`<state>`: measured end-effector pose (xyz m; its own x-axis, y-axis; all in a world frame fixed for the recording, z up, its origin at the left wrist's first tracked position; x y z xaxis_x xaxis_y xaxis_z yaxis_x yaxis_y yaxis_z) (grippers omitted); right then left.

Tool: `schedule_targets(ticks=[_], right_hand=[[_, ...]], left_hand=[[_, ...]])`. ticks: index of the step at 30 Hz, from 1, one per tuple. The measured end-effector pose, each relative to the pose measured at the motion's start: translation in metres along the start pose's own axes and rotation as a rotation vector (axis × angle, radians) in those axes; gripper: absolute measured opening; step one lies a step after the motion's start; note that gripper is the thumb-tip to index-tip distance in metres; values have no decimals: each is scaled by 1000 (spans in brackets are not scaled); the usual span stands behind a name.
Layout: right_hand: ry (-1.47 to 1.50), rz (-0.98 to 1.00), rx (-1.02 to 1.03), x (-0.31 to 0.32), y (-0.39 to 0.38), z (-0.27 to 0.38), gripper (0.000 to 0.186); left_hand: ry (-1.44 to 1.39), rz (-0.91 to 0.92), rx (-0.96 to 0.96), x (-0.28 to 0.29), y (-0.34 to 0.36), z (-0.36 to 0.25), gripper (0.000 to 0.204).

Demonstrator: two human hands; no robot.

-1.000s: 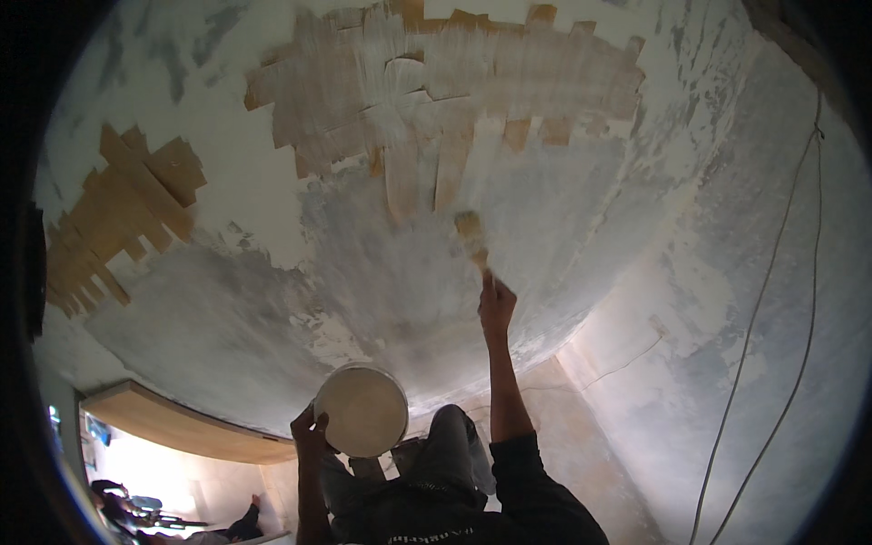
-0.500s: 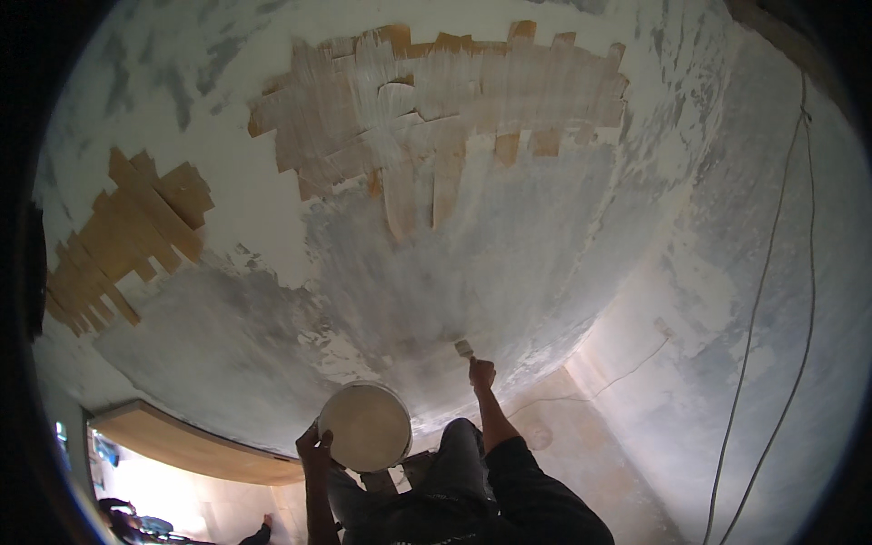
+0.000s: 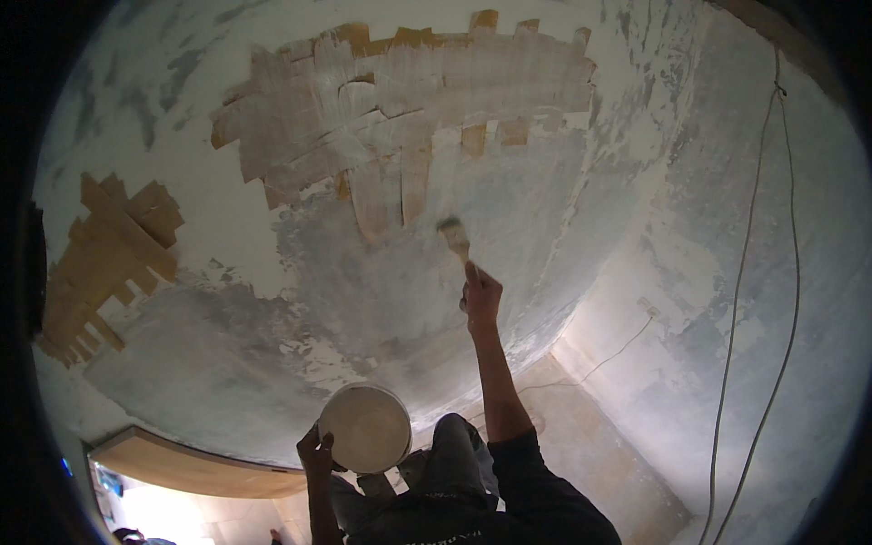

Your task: The person paints a ceiling by hand using a brush, dipping it into a bucket of white paint and applying it to patches on the ceiling while standing on a ladder.

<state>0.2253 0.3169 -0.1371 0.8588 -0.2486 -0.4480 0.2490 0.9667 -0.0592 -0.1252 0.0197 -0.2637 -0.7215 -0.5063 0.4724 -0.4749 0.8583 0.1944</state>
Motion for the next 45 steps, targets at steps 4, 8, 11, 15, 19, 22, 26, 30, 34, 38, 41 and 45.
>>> schedule_targets(ticks=[4, 8, 11, 15, 19, 22, 26, 30, 34, 38, 41, 45], right_hand=[[117, 71, 80, -5, 0, 22, 33], [-62, 47, 48, 22, 15, -58, 32], [-8, 49, -138, 51, 11, -151, 28], [-69, 99, -292, 80, -7, -215, 30], [-235, 17, -445, 126, 1, -270, 28], [-569, -81, -380, 148, 21, -289, 33], [-613, -49, -135, 97, 33, -217, 33], [-497, -103, -101, 58, 50, -133, 20], [-203, -9, -61, 26, 30, -43, 21], [-97, -10, 54, 6, 11, 41, 26], [81, 125, 128, -5, 6, 60, 28], [-232, -86, 33, 26, 32, -18, 33]], left_hand=[[-33, 17, 173, -4, -3, 15, 35], [-16, -1, 3, -2, 3, -7, 36], [-57, 4, 62, 0, 2, -18, 35], [-106, 19, 195, 6, -2, -16, 34], [-63, -37, 93, 9, -7, -15, 33], [-90, -73, 175, 17, -12, -8, 32], [-115, -72, 123, 24, -15, -15, 30], [-102, -94, 99, 21, -14, -4, 28], [-116, -83, 107, 24, -10, -4, 29], [-63, -51, 89, 15, -3, -15, 30], [-71, -26, 86, 12, 4, -25, 32], [-126, 10, 166, 2, 9, -20, 35]])
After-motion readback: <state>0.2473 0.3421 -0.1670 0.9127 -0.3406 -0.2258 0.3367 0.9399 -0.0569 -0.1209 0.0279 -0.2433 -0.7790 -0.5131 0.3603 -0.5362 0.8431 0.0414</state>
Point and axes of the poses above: each hand's wrist, its own y-axis towards the middle knuckle, its own x-axis out of the back of the hand, z = x × y, the point moved 6 cm from there along y, towards the middle knuckle, and after that the axes turned 5 degrees about y, right-handed, at the moved point
